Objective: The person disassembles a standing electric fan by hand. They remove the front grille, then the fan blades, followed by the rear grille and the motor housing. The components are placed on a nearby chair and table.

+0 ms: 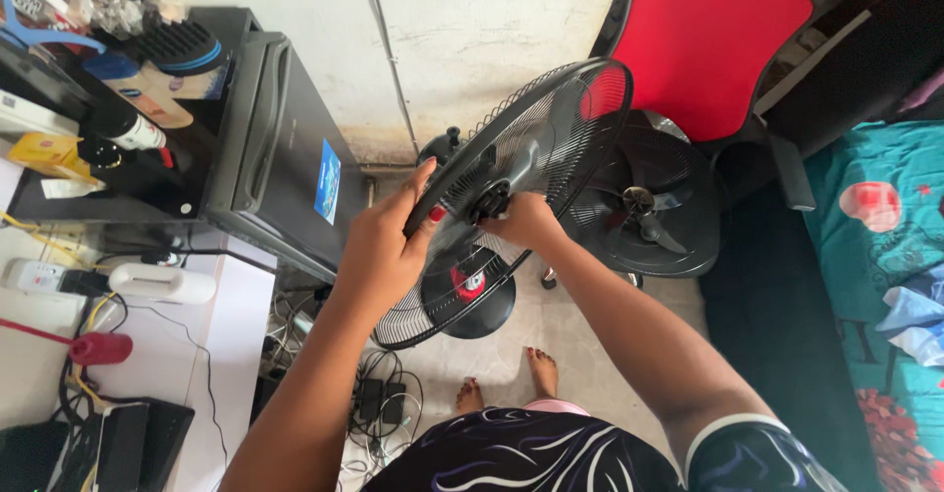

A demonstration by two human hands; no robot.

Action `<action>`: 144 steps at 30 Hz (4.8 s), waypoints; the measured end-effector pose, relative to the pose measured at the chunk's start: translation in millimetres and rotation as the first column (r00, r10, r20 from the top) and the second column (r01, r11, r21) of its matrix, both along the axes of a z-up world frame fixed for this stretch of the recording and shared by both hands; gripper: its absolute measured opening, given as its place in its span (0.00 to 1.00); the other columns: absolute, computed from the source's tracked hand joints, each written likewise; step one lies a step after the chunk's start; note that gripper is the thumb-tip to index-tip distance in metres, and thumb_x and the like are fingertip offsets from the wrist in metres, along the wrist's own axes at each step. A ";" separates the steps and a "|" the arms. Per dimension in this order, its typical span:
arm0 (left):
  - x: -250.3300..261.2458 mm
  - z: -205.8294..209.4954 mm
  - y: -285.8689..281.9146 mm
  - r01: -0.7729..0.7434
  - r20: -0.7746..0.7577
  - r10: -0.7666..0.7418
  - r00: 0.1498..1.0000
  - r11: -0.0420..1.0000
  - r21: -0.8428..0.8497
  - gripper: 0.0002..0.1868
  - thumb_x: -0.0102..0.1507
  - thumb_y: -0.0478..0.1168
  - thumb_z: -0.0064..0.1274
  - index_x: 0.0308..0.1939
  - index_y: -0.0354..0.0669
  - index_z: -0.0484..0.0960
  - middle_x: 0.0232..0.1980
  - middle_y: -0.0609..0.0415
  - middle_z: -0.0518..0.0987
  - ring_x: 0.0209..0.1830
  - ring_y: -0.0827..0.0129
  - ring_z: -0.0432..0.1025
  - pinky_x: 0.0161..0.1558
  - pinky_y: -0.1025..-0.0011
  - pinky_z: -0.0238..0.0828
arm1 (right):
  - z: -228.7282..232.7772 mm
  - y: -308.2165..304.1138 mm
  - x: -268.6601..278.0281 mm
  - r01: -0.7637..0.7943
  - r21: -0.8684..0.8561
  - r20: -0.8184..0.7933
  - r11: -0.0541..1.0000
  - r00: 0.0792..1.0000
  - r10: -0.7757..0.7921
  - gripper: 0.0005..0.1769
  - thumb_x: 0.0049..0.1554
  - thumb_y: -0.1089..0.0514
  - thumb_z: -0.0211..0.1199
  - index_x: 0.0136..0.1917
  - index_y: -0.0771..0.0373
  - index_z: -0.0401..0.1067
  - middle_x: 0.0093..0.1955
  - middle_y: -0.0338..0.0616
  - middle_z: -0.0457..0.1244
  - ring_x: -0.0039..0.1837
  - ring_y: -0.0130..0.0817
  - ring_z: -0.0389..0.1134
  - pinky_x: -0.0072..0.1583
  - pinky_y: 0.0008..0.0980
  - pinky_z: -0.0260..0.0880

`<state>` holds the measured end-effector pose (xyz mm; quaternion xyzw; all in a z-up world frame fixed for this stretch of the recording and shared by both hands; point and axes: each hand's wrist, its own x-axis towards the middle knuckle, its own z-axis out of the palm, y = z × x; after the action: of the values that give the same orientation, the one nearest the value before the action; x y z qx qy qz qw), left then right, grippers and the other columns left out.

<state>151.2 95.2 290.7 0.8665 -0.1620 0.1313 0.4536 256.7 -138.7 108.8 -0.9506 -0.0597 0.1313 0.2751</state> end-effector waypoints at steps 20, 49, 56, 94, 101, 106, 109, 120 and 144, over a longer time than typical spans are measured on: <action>10.2 -0.4 4.8 0.011 0.064 -0.011 0.998 1.000 -0.001 0.24 0.69 0.42 0.55 0.69 0.42 0.73 0.50 0.39 0.83 0.48 0.47 0.80 0.44 0.60 0.76 | 10.5 8.2 6.8 0.105 0.091 0.023 0.990 0.994 -0.108 0.32 0.39 0.40 0.75 0.48 0.67 0.78 0.42 0.54 0.71 0.47 0.45 0.75 0.52 0.40 0.74; 12.8 -0.9 4.8 0.014 0.043 -0.012 0.999 0.998 -0.061 0.25 0.69 0.39 0.56 0.69 0.38 0.73 0.49 0.41 0.84 0.43 0.61 0.82 0.45 0.71 0.75 | -22.0 19.5 -35.0 0.236 0.612 0.125 0.755 0.913 -0.387 0.24 0.50 0.57 0.76 0.54 0.70 0.71 0.48 0.49 0.73 0.49 0.31 0.76 0.51 0.28 0.76; 10.8 -5.1 2.9 0.000 0.010 0.000 1.000 0.997 -0.077 0.24 0.70 0.40 0.55 0.70 0.40 0.73 0.49 0.43 0.84 0.42 0.69 0.81 0.45 0.72 0.75 | -19.5 22.8 -33.6 0.314 0.612 0.046 0.726 0.902 -0.429 0.22 0.53 0.55 0.76 0.51 0.69 0.69 0.43 0.50 0.71 0.46 0.32 0.72 0.50 0.30 0.72; 10.5 -2.1 2.9 -0.070 -0.126 0.061 0.990 0.995 -0.067 0.26 0.68 0.41 0.57 0.70 0.42 0.74 0.36 0.47 0.82 0.30 0.74 0.72 0.38 0.75 0.71 | -41.9 14.0 -52.5 -0.130 0.550 0.612 0.825 0.734 -0.293 0.27 0.47 0.76 0.64 0.59 0.63 0.66 0.63 0.54 0.62 0.66 0.47 0.66 0.65 0.40 0.70; 11.6 -4.5 3.5 -0.027 -0.082 0.017 0.997 0.992 -0.121 0.25 0.69 0.42 0.55 0.70 0.41 0.73 0.42 0.50 0.84 0.33 0.76 0.74 0.40 0.75 0.72 | -73.8 10.7 -24.0 0.567 0.806 -0.512 0.167 0.811 -0.283 0.20 0.63 0.47 0.63 0.56 0.66 0.66 0.45 0.50 0.66 0.42 0.34 0.70 0.46 0.33 0.73; 12.0 -3.5 3.4 -0.090 -0.175 0.083 0.981 0.995 -0.036 0.27 0.67 0.43 0.56 0.70 0.43 0.74 0.40 0.46 0.84 0.33 0.70 0.76 0.41 0.73 0.73 | -51.2 16.5 -23.5 0.519 0.802 -0.427 0.294 0.844 -0.324 0.20 0.59 0.54 0.68 0.57 0.66 0.65 0.42 0.48 0.68 0.43 0.34 0.71 0.47 0.33 0.75; 11.5 -3.5 3.1 -0.013 -0.001 0.013 1.000 0.997 -0.074 0.25 0.69 0.40 0.55 0.70 0.39 0.73 0.55 0.42 0.84 0.52 0.66 0.81 0.49 0.71 0.75 | -35.2 20.5 -33.2 0.330 0.737 -0.050 0.590 0.897 -0.439 0.26 0.52 0.63 0.71 0.60 0.63 0.63 0.46 0.48 0.66 0.46 0.35 0.72 0.48 0.34 0.73; 5.7 -5.2 -1.7 -0.147 0.181 0.135 0.974 0.988 0.052 0.22 0.64 0.36 0.61 0.63 0.38 0.79 0.50 0.41 0.84 0.46 0.53 0.81 0.44 0.65 0.78 | -59.1 8.7 -33.2 0.085 0.775 0.183 0.626 0.919 -0.350 0.30 0.52 0.68 0.71 0.64 0.63 0.59 0.57 0.51 0.64 0.56 0.34 0.71 0.53 0.30 0.73; -9.6 -10.1 -24.0 -0.302 0.500 0.267 0.824 0.953 -0.011 0.13 0.59 0.32 0.63 0.45 0.37 0.77 0.42 0.46 0.83 0.39 0.53 0.80 0.39 0.62 0.78 | 196.1 28.2 -26.9 0.225 0.892 -0.182 0.392 0.973 -0.144 0.13 0.61 0.54 0.62 0.41 0.66 0.70 0.36 0.47 0.68 0.35 0.31 0.71 0.37 0.26 0.69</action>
<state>141.6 71.2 280.6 0.8330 -0.1464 0.4097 0.3419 229.7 -110.5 305.0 -0.6456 -0.0051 0.0821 0.7593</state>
